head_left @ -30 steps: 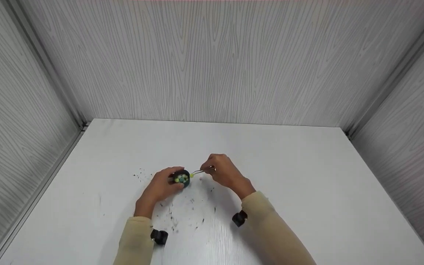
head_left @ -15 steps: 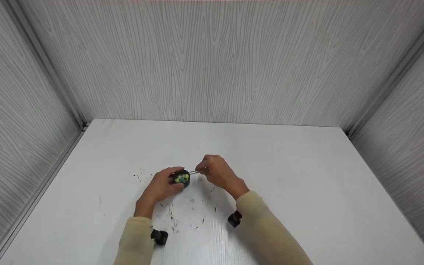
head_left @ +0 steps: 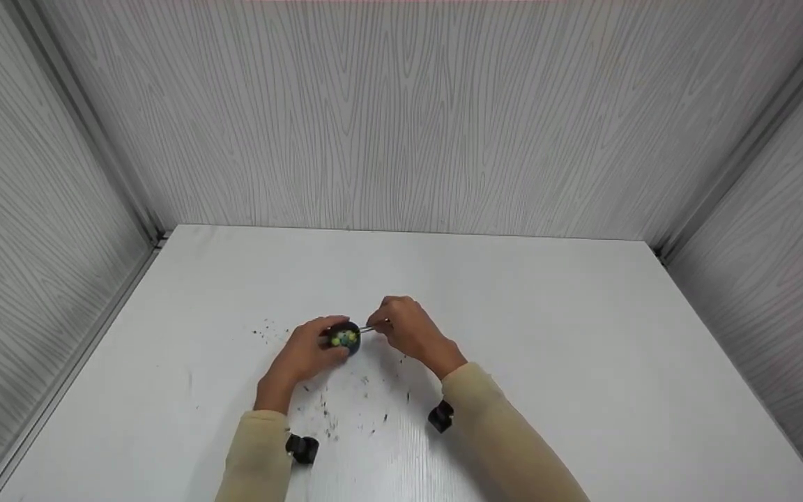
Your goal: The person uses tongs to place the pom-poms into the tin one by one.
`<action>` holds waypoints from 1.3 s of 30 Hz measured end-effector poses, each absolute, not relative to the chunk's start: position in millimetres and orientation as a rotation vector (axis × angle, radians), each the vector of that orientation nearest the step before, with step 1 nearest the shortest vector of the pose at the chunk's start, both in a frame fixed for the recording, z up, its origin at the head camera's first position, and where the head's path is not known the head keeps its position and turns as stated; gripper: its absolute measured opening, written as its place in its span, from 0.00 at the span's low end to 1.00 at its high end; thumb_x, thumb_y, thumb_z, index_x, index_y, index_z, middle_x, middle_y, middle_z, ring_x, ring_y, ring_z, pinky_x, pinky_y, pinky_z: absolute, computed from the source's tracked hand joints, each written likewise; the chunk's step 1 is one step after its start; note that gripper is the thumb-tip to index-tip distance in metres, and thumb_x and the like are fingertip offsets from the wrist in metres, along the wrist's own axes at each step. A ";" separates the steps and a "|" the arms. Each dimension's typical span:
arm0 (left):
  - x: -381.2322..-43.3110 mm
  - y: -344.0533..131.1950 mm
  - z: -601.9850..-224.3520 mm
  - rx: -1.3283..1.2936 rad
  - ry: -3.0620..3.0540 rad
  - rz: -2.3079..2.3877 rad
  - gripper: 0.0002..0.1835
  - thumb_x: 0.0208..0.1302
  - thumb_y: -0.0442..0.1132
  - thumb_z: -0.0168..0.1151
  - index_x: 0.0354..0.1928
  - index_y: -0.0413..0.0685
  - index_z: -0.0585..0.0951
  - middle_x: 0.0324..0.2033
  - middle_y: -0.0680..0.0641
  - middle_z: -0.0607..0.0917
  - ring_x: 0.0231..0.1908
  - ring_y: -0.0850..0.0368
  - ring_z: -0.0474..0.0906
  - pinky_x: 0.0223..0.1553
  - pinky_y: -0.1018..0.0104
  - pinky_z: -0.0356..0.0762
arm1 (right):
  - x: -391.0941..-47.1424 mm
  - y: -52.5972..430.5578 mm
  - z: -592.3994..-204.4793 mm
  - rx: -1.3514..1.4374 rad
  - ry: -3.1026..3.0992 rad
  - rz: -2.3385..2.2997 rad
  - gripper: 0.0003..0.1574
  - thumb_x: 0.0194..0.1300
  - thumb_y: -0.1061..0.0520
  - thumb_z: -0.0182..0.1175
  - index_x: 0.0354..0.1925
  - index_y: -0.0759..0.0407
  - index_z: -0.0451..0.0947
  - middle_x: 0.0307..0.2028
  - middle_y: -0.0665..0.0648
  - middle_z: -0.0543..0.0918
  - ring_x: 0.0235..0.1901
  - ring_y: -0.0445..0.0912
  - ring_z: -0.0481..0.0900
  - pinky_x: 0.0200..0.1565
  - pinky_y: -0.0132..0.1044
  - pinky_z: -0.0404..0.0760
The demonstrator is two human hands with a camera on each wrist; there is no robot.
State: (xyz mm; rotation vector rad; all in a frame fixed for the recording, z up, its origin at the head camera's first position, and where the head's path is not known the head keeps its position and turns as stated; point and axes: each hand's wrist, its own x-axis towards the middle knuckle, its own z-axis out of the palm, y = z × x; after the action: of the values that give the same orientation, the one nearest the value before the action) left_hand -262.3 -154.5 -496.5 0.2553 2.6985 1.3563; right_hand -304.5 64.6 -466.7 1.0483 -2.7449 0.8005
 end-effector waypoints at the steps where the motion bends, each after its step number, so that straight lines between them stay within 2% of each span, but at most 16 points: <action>1: -261.9 -154.3 -496.0 0.259 2.701 1.353 0.31 0.67 0.33 0.69 0.72 0.44 0.74 0.68 0.34 0.76 0.67 0.34 0.76 0.68 0.41 0.74 | -304.7 64.4 -466.9 1.049 -2.744 0.806 0.11 0.69 0.68 0.64 0.45 0.62 0.91 0.39 0.59 0.90 0.42 0.49 0.88 0.46 0.39 0.89; 18: -262.3 -154.5 -497.2 0.297 2.695 1.382 0.30 0.67 0.32 0.68 0.71 0.41 0.74 0.66 0.32 0.76 0.65 0.32 0.77 0.65 0.41 0.77 | -306.6 62.5 -477.0 1.020 -2.776 0.693 0.12 0.68 0.68 0.66 0.45 0.59 0.91 0.39 0.57 0.89 0.44 0.49 0.88 0.47 0.38 0.88; 39: -260.5 -153.7 -494.1 0.227 2.655 1.394 0.31 0.68 0.33 0.67 0.72 0.46 0.73 0.69 0.33 0.75 0.67 0.33 0.75 0.68 0.39 0.74 | -305.4 77.2 -464.1 0.979 -2.791 0.773 0.13 0.66 0.70 0.66 0.46 0.60 0.91 0.39 0.59 0.89 0.43 0.49 0.89 0.47 0.38 0.89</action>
State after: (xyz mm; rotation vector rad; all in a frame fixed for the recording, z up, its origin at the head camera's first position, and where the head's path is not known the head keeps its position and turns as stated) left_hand -260.5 -153.7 -494.1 0.2272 2.6551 1.3942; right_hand -305.4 77.2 -464.1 0.9788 -2.7910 0.7729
